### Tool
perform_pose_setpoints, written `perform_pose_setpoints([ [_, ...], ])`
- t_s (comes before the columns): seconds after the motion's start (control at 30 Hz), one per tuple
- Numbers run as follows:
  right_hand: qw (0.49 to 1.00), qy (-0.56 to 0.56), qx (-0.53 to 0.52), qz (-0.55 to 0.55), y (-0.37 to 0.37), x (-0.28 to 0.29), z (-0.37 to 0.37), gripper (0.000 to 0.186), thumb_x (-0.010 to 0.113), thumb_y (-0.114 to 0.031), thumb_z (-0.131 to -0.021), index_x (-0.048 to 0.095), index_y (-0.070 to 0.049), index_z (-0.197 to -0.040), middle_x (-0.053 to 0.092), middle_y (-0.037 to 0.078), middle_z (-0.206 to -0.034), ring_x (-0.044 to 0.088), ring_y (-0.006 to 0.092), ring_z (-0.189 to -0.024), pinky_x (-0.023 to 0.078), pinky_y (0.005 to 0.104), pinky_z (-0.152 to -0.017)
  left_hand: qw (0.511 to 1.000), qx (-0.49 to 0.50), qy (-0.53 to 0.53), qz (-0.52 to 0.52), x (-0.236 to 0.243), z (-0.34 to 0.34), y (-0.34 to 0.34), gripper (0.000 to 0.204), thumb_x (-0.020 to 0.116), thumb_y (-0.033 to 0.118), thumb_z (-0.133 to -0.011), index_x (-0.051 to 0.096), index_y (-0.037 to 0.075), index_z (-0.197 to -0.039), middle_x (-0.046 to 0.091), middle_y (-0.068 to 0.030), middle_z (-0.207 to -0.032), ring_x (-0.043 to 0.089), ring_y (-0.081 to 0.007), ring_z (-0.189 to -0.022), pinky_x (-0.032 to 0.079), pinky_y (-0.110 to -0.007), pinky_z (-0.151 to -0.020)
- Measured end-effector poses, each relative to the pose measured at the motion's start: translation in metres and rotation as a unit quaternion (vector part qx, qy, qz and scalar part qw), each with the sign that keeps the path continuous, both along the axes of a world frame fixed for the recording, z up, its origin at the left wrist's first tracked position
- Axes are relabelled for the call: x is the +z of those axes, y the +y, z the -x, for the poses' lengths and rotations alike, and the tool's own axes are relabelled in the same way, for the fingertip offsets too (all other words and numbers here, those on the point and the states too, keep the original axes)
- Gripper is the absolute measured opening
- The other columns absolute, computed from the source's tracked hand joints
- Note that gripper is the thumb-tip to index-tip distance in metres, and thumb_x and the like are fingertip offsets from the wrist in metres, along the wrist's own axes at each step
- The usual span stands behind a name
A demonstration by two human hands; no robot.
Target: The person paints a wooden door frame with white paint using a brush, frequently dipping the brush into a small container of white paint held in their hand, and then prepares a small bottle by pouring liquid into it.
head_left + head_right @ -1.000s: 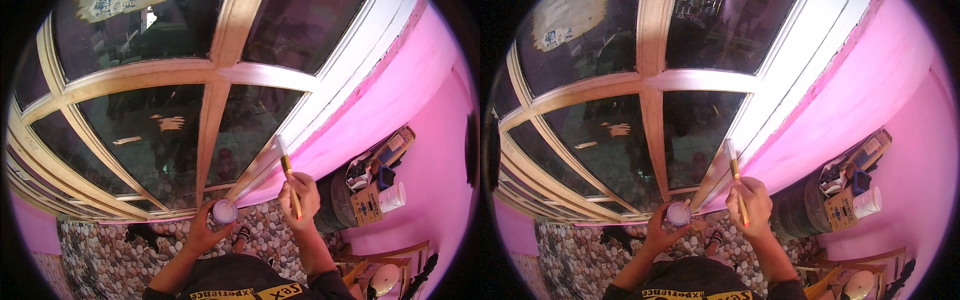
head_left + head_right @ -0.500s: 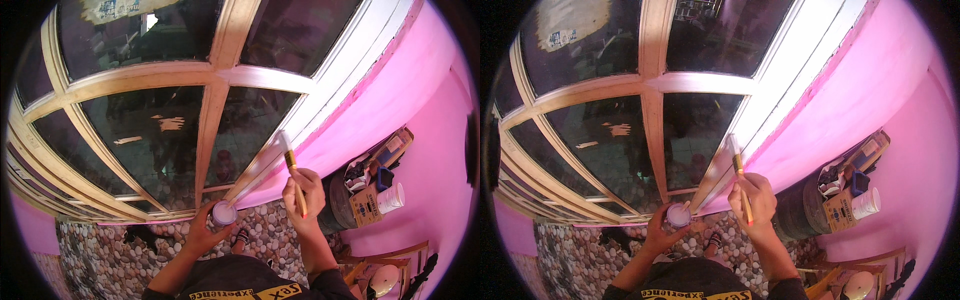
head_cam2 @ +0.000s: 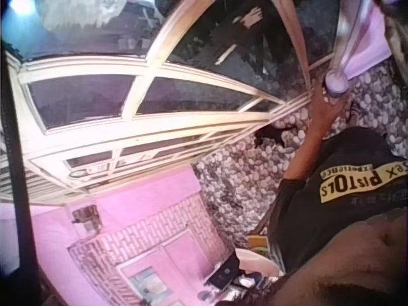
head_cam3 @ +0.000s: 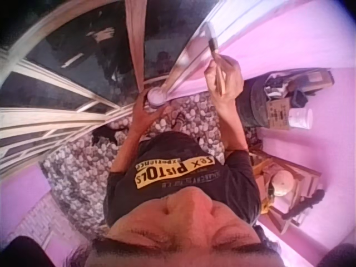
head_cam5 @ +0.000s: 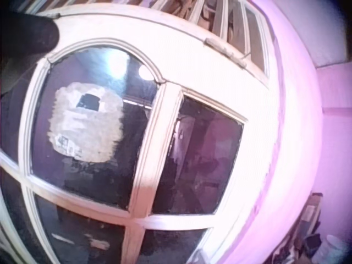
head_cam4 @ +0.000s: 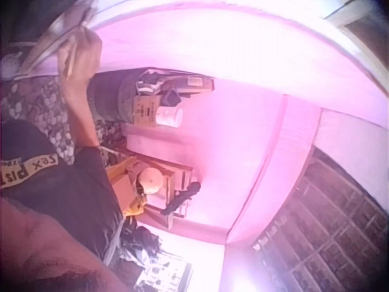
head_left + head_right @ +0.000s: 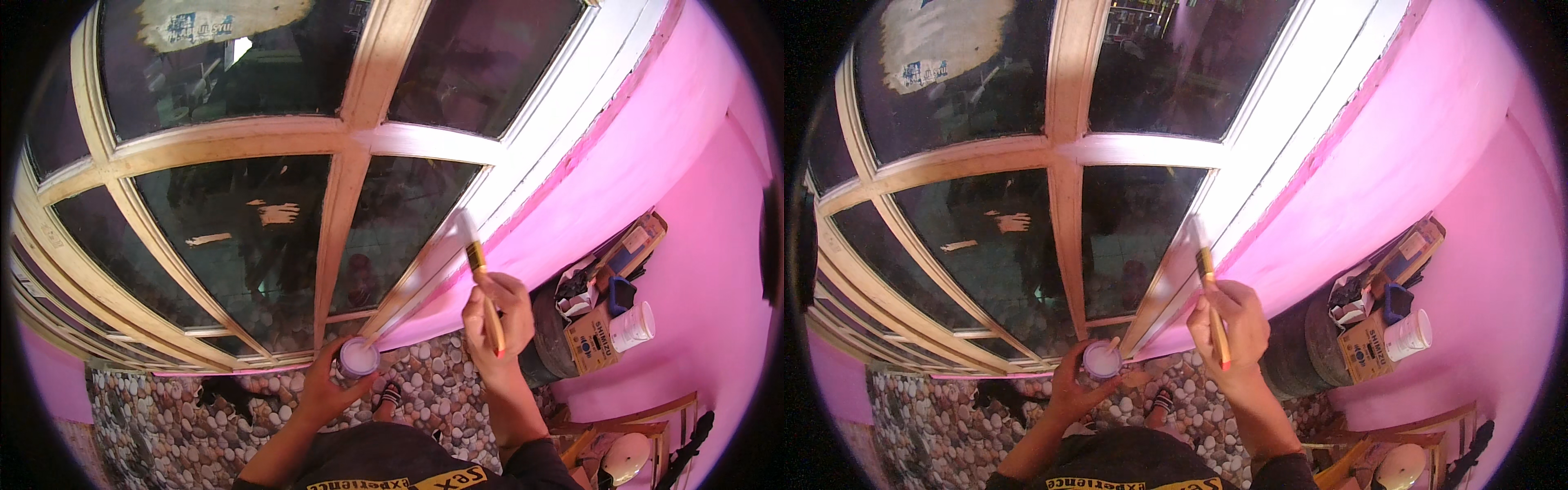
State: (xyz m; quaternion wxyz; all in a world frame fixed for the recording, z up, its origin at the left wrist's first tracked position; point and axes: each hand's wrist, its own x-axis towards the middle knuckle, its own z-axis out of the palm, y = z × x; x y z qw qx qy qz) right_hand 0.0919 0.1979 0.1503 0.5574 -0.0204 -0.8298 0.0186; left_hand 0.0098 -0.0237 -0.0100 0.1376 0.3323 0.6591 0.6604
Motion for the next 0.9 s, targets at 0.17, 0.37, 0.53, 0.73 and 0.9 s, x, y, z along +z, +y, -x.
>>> perform_pose_setpoints([
  [0.17, 0.997, 0.074, 0.012, -0.035, 0.007, 0.032, 0.012, 0.022, 0.076, 0.002, -0.088, 0.065, 0.003, -0.107, 0.07, 0.021, -0.093, 0.071, 0.0303, -0.076, 0.057, 0.0342, -0.066, 1.0, -0.015, -0.013, -0.004, -0.001, 0.003, 0.003, 0.078, 0.093, 0.019, -0.077, 0.05, 0.0, -0.14, 0.064, -0.0177, -0.13, 0.066, -0.0267, -0.119, 0.052, -0.04, -0.103],
  [0.37, 0.999, 0.026, 0.016, -0.022, 0.007, 0.005, 0.015, 0.024, 0.076, 0.003, -0.086, 0.066, 0.001, -0.108, 0.07, 0.019, -0.095, 0.071, 0.0312, -0.076, 0.057, 0.0355, -0.066, 1.0, 0.005, 0.001, -0.015, -0.005, 0.001, 0.001, 0.076, 0.092, 0.02, -0.078, 0.052, 0.001, -0.14, 0.064, -0.0146, -0.129, 0.064, -0.0244, -0.12, 0.049, -0.037, -0.105],
  [0.53, 0.999, -0.03, 0.021, 0.006, 0.006, -0.033, 0.004, 0.032, 0.078, 0.006, -0.082, 0.065, 0.0, -0.11, 0.069, 0.019, -0.098, 0.071, 0.0327, -0.08, 0.058, 0.036, -0.065, 1.0, -0.001, 0.019, 0.005, -0.005, 0.005, -0.001, 0.081, 0.093, 0.02, -0.078, 0.048, -0.002, -0.141, 0.063, -0.0182, -0.13, 0.065, -0.0273, -0.12, 0.051, -0.04, -0.105],
  [0.73, 0.994, -0.079, 0.04, 0.058, -0.001, -0.055, -0.005, 0.036, 0.078, 0.006, -0.081, 0.064, -0.001, -0.113, 0.069, 0.017, -0.098, 0.071, 0.0329, -0.081, 0.058, 0.0378, -0.067, 1.0, -0.005, 0.011, 0.0, -0.006, 0.007, -0.001, 0.082, 0.093, 0.02, -0.078, 0.047, -0.003, -0.141, 0.061, -0.0193, -0.133, 0.063, -0.0273, -0.123, 0.05, -0.04, -0.107],
  [0.9, 0.997, -0.055, 0.037, 0.045, -0.004, -0.034, -0.01, 0.037, 0.077, 0.007, -0.081, 0.063, -0.001, -0.115, 0.068, 0.018, -0.099, 0.071, 0.0334, -0.081, 0.058, 0.0373, -0.068, 1.0, -0.021, 0.007, -0.004, -0.01, 0.008, -0.001, 0.082, 0.093, 0.018, -0.078, 0.046, -0.002, -0.142, 0.06, -0.0186, -0.134, 0.062, -0.0269, -0.125, 0.049, -0.04, -0.108],
])
